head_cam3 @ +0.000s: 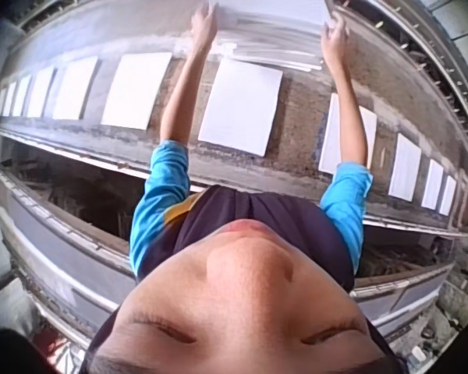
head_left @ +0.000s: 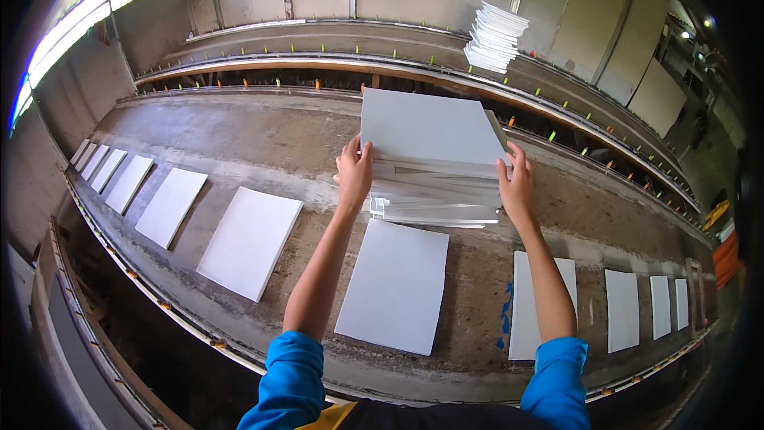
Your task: The person repeatedly picks up white rectangular panels from a stack on a conveyor belt and places them into a wooden frame. They adjust the panels within the frame using both hands before moving the frame aside and repeating the process with the next panel.
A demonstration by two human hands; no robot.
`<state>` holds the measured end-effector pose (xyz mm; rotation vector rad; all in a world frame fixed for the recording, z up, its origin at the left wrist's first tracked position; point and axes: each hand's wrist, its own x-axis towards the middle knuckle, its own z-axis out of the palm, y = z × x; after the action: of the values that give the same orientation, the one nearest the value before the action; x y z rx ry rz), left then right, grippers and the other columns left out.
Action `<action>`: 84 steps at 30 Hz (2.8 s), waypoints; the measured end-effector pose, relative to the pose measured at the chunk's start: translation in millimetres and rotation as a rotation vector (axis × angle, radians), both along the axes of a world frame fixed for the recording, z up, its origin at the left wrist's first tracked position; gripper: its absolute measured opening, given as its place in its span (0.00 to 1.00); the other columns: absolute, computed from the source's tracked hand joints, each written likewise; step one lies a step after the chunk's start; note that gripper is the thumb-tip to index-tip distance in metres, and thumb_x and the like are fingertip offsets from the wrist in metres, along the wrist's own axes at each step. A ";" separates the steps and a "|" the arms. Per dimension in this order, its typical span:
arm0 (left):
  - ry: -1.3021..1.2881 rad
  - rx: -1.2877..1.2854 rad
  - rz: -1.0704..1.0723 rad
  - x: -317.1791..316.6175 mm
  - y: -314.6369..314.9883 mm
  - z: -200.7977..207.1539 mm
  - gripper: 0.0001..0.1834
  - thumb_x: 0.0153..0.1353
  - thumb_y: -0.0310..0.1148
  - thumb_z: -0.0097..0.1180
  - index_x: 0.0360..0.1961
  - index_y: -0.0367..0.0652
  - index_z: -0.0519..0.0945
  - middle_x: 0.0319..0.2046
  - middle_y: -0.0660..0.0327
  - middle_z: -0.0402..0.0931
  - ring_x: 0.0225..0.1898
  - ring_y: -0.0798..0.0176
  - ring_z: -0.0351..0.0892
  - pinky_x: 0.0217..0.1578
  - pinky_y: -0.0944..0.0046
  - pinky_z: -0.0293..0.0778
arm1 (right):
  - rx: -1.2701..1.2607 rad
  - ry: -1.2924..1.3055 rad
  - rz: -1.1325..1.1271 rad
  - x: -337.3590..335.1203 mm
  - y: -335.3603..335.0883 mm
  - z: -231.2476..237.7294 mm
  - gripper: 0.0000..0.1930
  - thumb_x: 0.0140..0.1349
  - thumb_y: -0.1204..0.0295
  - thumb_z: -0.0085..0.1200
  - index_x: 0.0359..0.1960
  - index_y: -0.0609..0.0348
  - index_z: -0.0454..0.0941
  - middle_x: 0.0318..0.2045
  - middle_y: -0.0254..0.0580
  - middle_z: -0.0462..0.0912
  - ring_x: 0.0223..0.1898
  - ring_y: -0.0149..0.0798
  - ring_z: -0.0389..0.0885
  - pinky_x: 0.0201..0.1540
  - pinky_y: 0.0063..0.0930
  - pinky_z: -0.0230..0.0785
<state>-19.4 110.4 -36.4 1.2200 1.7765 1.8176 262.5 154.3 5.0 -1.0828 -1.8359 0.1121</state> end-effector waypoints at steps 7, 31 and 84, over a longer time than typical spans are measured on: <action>-0.054 0.171 -0.154 5.5 -24.9 22.9 0.21 0.61 0.35 0.42 0.53 0.33 0.64 0.36 0.55 0.74 0.38 0.67 0.72 0.40 0.69 0.66 | -0.143 0.163 0.013 2.6 -9.4 4.9 0.23 0.58 0.65 0.49 0.54 0.54 0.59 0.45 0.58 0.70 0.51 0.47 0.69 0.50 0.36 0.60; -0.556 0.041 -1.128 123.9 -173.1 53.6 0.34 0.56 0.30 0.48 0.58 0.46 0.42 0.48 0.56 0.60 0.50 0.65 0.61 0.50 0.63 0.62 | -0.296 1.141 0.338 -7.7 -199.3 57.7 0.18 0.57 0.69 0.52 0.49 0.57 0.65 0.44 0.36 0.71 0.44 0.32 0.71 0.47 0.28 0.64; -0.155 -0.415 -1.833 1097.4 -199.6 16.0 0.31 0.52 0.31 0.45 0.57 0.40 0.52 0.43 0.56 0.64 0.44 0.69 0.63 0.45 0.67 0.62 | -0.008 1.118 -0.752 943.2 -454.5 -16.4 0.29 0.56 0.77 0.47 0.60 0.57 0.53 0.41 0.44 0.75 0.40 0.31 0.74 0.44 0.24 0.64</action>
<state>1078.0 -89.2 -20.4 1.4836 0.2926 0.3663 1205.7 -300.2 -11.4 -1.2691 -0.3975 0.2169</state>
